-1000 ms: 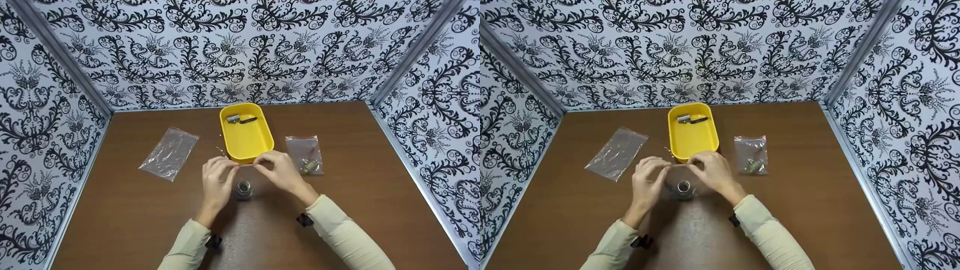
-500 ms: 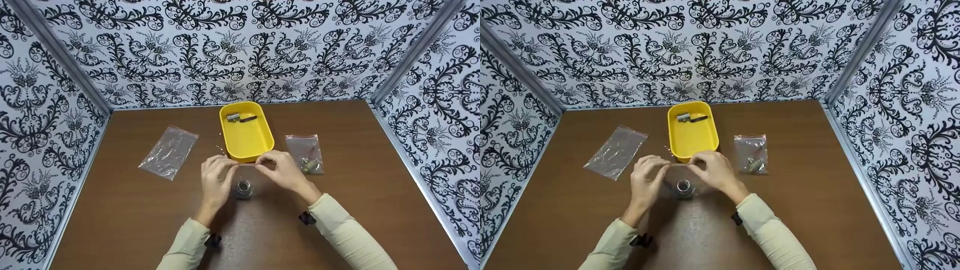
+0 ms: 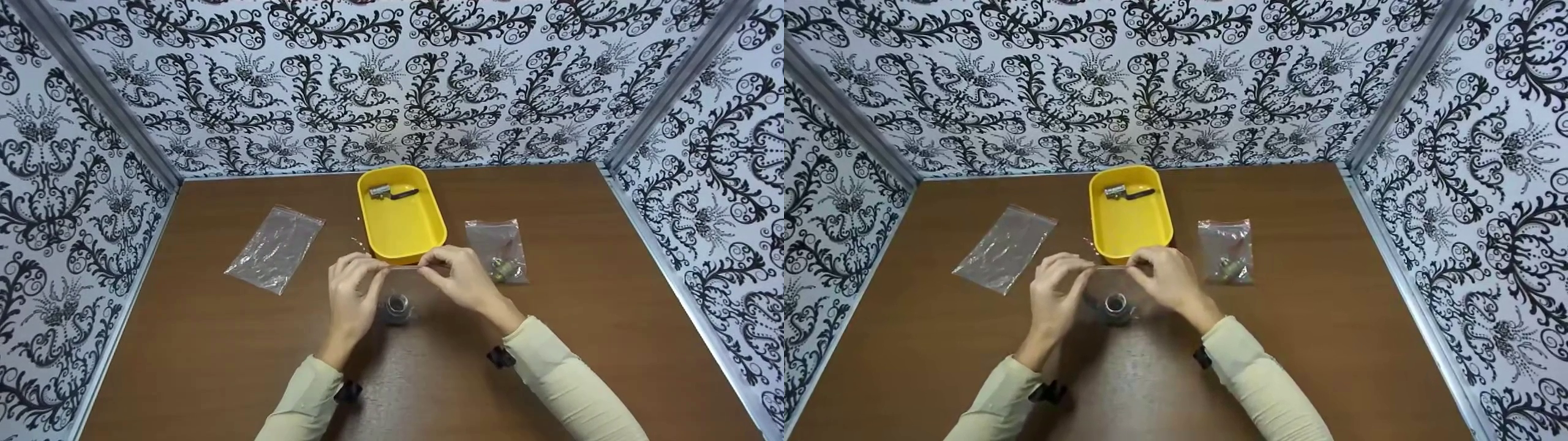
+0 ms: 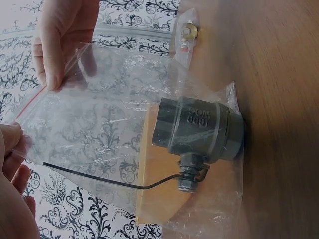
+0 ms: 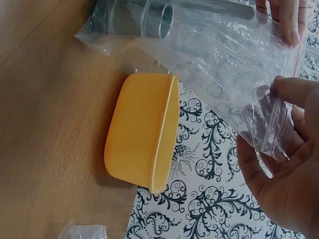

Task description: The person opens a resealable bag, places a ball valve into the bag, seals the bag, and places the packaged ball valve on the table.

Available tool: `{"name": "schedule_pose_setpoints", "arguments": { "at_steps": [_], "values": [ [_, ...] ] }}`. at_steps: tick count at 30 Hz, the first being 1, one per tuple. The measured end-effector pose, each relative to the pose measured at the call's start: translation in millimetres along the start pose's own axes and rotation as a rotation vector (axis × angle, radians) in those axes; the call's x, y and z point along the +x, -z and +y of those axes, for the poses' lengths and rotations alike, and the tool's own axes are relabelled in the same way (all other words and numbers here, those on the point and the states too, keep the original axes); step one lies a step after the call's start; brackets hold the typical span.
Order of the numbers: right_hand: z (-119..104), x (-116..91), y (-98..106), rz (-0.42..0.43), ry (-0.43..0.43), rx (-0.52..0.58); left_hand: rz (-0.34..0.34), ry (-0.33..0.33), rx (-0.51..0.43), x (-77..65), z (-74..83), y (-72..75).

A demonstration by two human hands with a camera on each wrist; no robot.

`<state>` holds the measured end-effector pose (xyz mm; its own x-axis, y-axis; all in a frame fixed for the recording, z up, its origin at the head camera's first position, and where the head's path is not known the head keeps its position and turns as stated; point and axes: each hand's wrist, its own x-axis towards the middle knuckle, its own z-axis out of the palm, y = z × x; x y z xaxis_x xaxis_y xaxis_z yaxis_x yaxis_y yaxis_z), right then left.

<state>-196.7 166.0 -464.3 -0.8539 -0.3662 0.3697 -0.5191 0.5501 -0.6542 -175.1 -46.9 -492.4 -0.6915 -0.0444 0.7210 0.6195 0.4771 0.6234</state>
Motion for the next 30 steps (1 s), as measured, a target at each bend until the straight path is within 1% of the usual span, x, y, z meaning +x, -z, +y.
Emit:
{"name": "schedule_pose_setpoints", "arguments": {
  "at_steps": [4, 9, 15, 19, 24, 30],
  "values": [
    [0.1, -0.3, 1.4, 0.016, 0.038, -0.054, 0.013, -0.017, 0.005, 0.3, -1.2, -0.6],
    [0.6, -1.4, 4.7, 0.007, 0.028, -0.033, 0.015, -0.030, 0.009, 1.1, -0.8, -0.4],
    [1.2, -2.1, 4.8, -0.009, -0.003, 0.001, 0.011, -0.019, -0.003, 0.7, -0.9, -0.8],
    [1.4, -1.5, 3.6, -0.010, -0.009, 0.014, 0.019, -0.020, 0.007, 0.3, -1.9, -0.9],
    [1.7, -1.6, 3.2, -0.009, -0.002, 0.029, 0.014, 0.002, 0.001, 0.0, -1.0, 0.3],
    [3.4, -1.8, 1.7, -0.013, -0.030, 0.045, -0.002, 0.027, 0.009, -0.7, 1.1, 1.9]
  ]
}}
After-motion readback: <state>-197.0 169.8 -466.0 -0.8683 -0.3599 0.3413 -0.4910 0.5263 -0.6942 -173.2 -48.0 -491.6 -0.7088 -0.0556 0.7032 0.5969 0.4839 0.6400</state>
